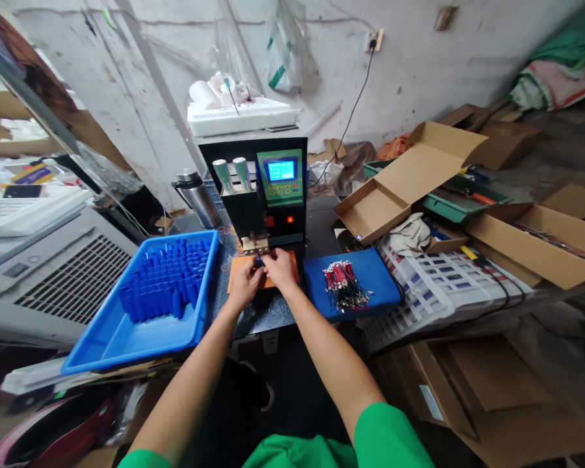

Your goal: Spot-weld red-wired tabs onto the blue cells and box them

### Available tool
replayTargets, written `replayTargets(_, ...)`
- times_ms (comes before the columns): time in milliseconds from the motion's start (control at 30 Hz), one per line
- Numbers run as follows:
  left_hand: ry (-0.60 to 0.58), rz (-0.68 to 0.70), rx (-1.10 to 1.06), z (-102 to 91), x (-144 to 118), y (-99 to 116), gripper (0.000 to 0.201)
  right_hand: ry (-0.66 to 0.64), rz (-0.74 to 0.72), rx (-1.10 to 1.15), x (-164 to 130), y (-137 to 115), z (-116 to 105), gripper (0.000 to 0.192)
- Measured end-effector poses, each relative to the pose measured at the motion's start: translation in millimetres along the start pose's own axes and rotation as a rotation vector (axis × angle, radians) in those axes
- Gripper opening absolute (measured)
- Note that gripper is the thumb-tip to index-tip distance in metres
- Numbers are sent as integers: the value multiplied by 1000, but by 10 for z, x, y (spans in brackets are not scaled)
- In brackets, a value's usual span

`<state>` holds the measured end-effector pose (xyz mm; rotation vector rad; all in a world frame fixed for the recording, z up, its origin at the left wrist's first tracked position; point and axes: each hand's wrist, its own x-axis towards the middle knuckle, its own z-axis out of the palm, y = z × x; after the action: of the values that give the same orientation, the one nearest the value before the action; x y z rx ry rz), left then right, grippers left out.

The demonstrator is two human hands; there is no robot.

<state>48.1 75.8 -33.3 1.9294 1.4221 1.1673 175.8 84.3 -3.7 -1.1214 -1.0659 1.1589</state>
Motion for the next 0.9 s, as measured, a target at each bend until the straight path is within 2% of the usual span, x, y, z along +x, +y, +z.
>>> replayTargets(167,-13,9,63,-4,-9,6,22,8,1,38,-6,-3,12,15)
replayTargets(600,-19,20,42,-13,-14,24,19,-22,9,110,12,23,6,19)
replayTargets(900,-11,18,50,-2,-32,24,30,-29,25,138,17,43,3,25)
